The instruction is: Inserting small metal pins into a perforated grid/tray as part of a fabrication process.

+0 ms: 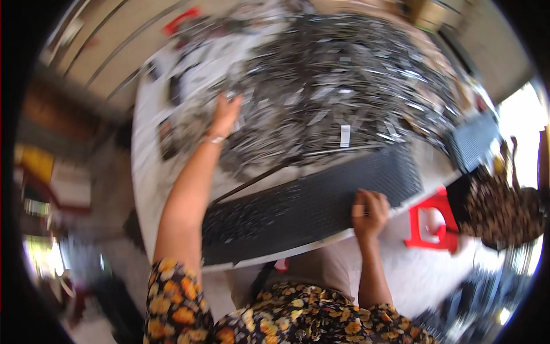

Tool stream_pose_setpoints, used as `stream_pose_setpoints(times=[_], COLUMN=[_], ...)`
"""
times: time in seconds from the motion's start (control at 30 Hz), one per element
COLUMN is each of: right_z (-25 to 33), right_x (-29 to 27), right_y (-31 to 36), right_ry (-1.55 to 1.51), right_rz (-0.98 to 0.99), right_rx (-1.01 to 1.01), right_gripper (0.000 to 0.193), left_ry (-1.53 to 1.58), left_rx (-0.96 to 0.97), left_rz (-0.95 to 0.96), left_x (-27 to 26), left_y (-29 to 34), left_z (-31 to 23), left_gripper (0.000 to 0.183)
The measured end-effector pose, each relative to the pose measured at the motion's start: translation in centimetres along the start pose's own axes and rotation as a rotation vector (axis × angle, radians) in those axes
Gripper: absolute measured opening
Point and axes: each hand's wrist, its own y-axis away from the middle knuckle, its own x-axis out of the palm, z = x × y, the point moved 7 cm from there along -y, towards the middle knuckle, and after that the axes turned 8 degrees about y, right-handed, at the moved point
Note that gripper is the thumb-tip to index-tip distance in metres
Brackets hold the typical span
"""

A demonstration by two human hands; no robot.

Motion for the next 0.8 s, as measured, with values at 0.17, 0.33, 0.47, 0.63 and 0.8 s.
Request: stream_pose_setpoints(times=[0.17,0.33,0.47,0.63,0.8], right_z=[0.7,0.7,0.7,0.8,1.2], right_x=[0.4,1.2,0.8,1.1,1.1], right_y=[0.2,0.8,0.8,0.7,0.6], right_ry=[-0.006,0.011,0.019,-0.015,0.030], right_rz=[0.037,0.096,0.080,0.049,0.065], right_rx=[0.040,0.078,0.056,0.072,0.042], right_gripper=[0.010,0.009,0.008,0.008,0.007], left_ry=[0.961,1.066,0.791,0.560,0.257], left_rx=[-0.396,-0.586,-0.278,0.131,0.221], left_rz=[-0.275,-0.442,-0.384,-0.344,-0.376], left_x=[-1.5,-1.8,-3.1,-2.7,-0.8], left_y=[1.8,3.6,1.9,0.7,2.0], left_z=[6.2,7.7,3.3,0.5,1.5], left_gripper=[0.012,0.021,0.018,0.025,0.032])
